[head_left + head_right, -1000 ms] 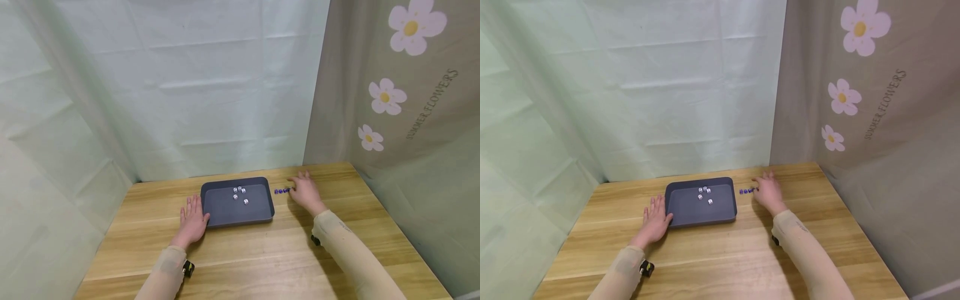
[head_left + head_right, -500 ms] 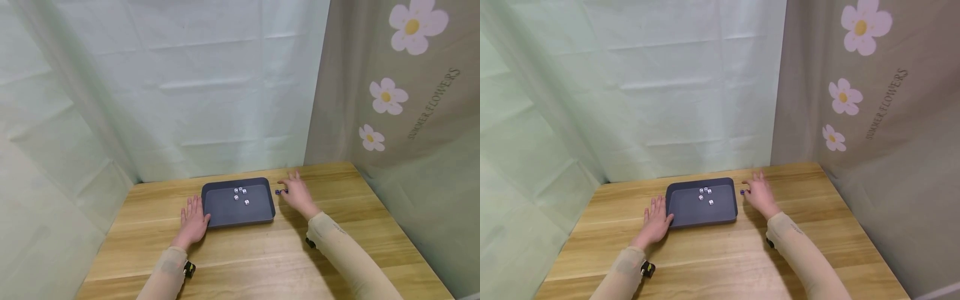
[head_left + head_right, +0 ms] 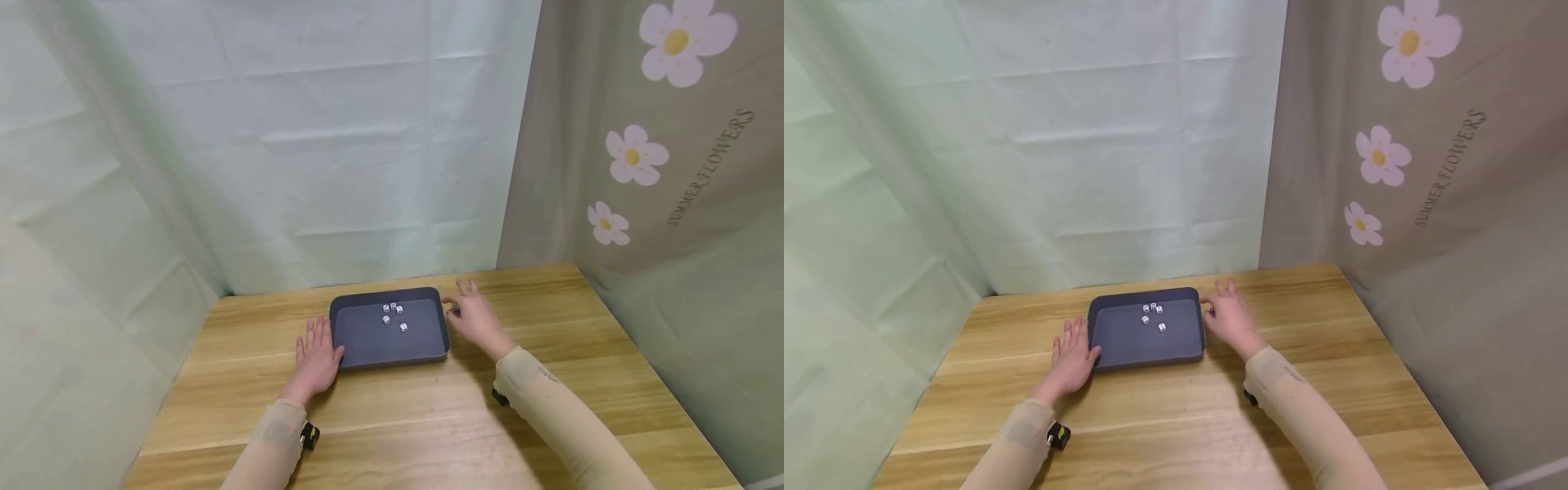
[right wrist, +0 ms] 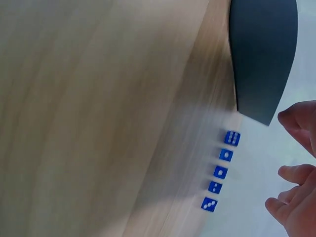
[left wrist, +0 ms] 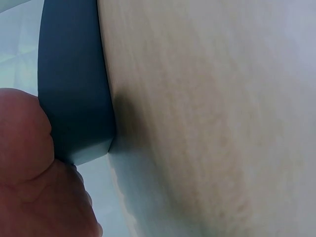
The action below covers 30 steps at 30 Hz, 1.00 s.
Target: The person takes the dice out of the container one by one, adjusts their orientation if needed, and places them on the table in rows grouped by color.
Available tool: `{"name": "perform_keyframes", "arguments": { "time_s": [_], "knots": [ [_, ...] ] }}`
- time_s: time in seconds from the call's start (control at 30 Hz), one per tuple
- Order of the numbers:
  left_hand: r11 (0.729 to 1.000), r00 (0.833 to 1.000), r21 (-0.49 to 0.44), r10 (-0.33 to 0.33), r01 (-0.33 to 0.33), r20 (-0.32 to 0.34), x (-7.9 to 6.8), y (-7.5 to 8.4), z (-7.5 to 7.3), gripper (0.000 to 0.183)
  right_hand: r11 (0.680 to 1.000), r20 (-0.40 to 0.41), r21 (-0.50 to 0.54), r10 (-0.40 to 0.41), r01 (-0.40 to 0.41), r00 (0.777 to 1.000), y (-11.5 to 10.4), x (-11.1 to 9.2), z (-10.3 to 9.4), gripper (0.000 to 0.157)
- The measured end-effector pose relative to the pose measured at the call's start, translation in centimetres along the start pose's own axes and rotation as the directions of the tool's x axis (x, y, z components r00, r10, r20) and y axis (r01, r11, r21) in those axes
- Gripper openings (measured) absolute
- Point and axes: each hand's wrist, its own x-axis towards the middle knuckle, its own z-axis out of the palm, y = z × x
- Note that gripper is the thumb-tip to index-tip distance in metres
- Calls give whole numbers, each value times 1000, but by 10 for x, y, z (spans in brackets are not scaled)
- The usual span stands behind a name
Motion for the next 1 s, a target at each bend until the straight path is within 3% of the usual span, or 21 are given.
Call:
{"name": "perform_keyframes", "arguments": {
  "time_s": [0.17, 0.3, 0.67, 1.0],
  "knots": [
    [1000, 1000, -4, 6, -6, 8, -1, 1, 0, 77, 999, 21, -4, -51, 51, 998, -11, 0, 6, 28],
    [1000, 1000, -2, 8, -8, 3, -4, 0, 1, 76, 998, 87, 7, -56, 56, 995, -24, 1, 13, 29],
    [1000, 1000, 11, -10, 9, 22, 1, 2, -5, 77, 991, 214, -85, -85, 105, 973, -61, 12, 26, 34],
    [1000, 1000, 27, -10, 9, 29, 3, 0, -1, 78, 974, 165, -195, -85, 117, 983, -73, 15, 44, 31]
  ]
}}
